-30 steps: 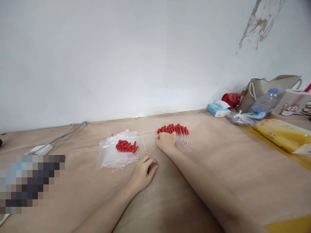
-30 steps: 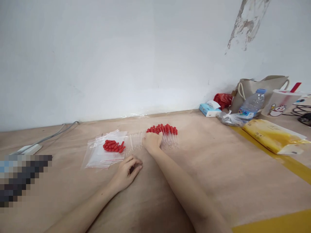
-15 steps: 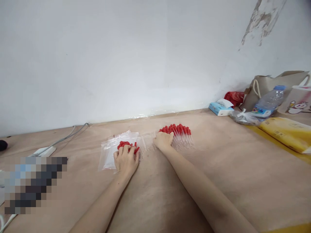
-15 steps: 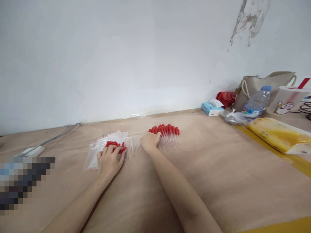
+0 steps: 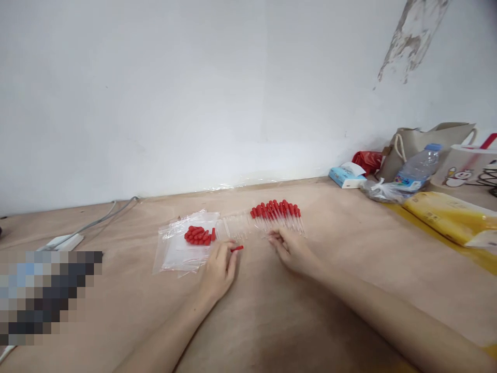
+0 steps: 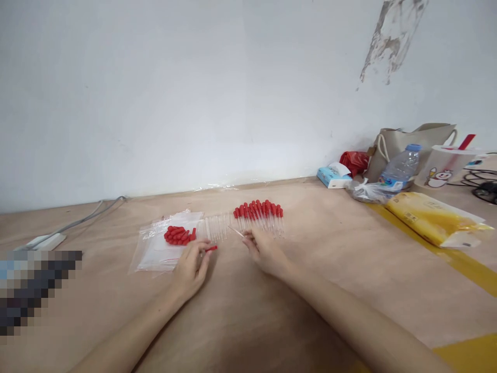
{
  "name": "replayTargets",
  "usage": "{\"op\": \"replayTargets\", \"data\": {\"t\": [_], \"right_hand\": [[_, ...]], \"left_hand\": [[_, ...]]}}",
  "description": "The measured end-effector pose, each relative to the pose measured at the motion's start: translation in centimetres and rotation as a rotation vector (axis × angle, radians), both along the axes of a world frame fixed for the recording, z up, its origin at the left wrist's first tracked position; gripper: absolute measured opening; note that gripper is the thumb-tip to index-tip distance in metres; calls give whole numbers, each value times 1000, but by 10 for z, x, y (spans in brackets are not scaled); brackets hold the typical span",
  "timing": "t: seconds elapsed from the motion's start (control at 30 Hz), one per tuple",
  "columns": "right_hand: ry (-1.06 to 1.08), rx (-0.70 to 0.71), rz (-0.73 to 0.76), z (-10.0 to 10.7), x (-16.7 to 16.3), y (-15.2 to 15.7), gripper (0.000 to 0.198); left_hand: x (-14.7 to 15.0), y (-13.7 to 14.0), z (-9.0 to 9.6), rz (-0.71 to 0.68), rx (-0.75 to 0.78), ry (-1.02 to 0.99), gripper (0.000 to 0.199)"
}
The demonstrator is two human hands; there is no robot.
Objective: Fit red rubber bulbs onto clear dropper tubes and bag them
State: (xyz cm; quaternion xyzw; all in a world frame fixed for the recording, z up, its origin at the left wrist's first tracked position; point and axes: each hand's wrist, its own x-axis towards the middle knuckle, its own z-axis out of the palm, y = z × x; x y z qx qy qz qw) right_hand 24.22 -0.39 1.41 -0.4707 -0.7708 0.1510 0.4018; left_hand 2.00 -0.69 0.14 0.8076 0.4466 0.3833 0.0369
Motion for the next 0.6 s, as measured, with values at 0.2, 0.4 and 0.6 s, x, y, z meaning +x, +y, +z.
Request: {"op": "replayTargets", "data": {"t": [0.2, 0.4, 0.6], "right_hand": [[-82, 147, 19, -17, 10, -39, 22], [-150, 155, 23, -21, 6, -40, 19], [-155, 135, 61, -21, 6, -39, 19]], "left_hand": [[20, -21, -9, -182, -362, -143, 22], [18, -20, -2, -216, -296, -97, 22], [19, -22, -1, -211, -277, -91, 21]]}}
